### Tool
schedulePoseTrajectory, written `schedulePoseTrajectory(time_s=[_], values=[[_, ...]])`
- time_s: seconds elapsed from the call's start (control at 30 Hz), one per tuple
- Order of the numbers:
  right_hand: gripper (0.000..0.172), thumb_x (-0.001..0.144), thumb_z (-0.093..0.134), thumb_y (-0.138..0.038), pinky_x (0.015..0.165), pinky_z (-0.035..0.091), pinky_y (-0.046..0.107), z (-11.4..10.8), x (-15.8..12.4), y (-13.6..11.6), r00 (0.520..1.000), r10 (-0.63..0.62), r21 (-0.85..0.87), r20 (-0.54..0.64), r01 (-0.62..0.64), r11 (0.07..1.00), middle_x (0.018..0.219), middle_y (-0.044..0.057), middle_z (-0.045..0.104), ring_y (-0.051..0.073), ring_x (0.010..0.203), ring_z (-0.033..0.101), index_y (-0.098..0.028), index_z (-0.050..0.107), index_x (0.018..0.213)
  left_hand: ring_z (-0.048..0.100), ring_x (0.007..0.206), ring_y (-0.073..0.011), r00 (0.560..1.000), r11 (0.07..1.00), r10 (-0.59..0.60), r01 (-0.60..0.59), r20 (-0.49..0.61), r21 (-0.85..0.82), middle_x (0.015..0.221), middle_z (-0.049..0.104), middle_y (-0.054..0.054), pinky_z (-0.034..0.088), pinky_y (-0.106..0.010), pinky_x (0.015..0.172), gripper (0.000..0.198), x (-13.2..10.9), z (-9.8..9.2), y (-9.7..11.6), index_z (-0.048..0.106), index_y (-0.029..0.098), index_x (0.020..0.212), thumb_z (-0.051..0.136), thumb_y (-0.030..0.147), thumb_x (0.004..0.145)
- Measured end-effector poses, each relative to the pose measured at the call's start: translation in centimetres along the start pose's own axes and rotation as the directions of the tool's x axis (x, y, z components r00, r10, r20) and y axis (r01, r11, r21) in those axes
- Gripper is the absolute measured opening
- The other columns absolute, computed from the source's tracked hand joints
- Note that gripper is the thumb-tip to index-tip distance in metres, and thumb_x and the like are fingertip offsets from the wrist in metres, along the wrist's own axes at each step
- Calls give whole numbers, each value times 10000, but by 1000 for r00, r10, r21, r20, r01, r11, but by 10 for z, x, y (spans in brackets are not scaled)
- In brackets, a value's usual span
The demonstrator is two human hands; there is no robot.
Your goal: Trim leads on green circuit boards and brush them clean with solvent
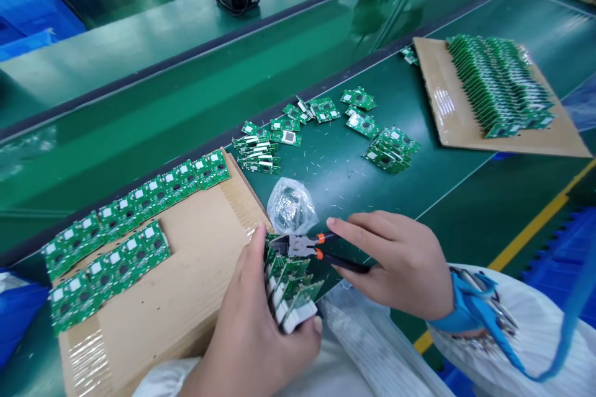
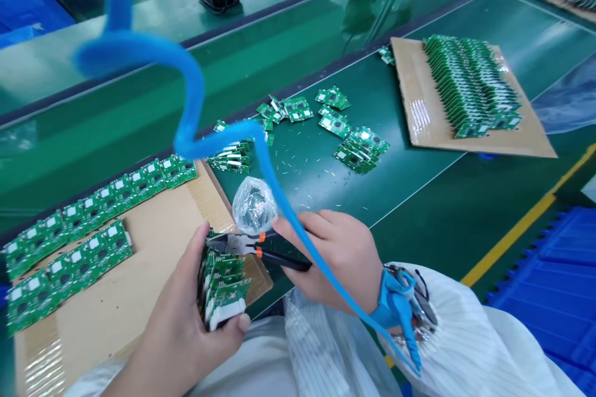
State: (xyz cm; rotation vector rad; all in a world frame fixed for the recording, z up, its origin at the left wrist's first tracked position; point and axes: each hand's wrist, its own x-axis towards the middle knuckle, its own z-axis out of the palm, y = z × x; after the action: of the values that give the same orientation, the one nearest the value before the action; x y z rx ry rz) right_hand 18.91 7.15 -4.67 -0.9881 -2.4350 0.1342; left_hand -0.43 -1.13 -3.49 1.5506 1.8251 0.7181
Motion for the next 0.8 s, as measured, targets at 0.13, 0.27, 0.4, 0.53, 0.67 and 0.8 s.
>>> schedulePoseTrajectory(time_s=[0.13,0.27,0.4,0.53,0.67,0.8], values=[[288,783,612,-271,547,479,272,-1,-2,0,998,27,36,63,-29,999,824,65,695,164,661,639,-159,652,1046,533,1199,-352,998,997,-49,51,42,-51,1306,532,-226,526,-474,917,892,3,1,1,229,73,1413,601,292,632],[338,776,613,-289,590,504,322,-4,-3,6,991,38,33,128,-42,999,900,104,673,208,732,636,-162,636,1088,476,1255,-358,995,996,-52,58,90,-65,1373,471,-225,500,-488,948,920,1,0,-5,183,105,1434,617,283,643],[380,778,614,-305,641,495,394,-10,-1,14,997,1,-58,78,3,998,929,139,644,258,787,601,-143,600,1121,387,1324,-356,993,995,27,-16,113,-97,1468,356,-178,453,-523,982,961,-5,-1,-12,56,242,1471,616,280,690],[379,774,635,-301,663,455,405,-15,3,17,997,-61,-117,42,66,991,912,123,628,262,791,572,-170,574,1125,379,1323,-381,993,990,74,-62,92,-128,1480,327,-146,411,-594,984,1005,-10,-2,-14,22,332,1470,630,283,672],[399,759,641,-282,673,428,411,-16,8,16,991,-132,-136,35,135,982,928,115,618,264,794,560,-193,547,1137,302,1357,-409,990,988,107,-96,95,-117,1534,221,-134,379,-622,994,1037,-14,-5,-16,14,337,1479,651,296,662],[397,772,641,-315,669,419,403,-16,12,15,992,-123,-151,21,125,981,925,114,608,260,789,549,-193,538,1136,247,1375,-424,989,989,125,-119,75,-83,1551,181,-114,389,-623,988,1077,-18,-8,-20,14,339,1485,670,283,632]])
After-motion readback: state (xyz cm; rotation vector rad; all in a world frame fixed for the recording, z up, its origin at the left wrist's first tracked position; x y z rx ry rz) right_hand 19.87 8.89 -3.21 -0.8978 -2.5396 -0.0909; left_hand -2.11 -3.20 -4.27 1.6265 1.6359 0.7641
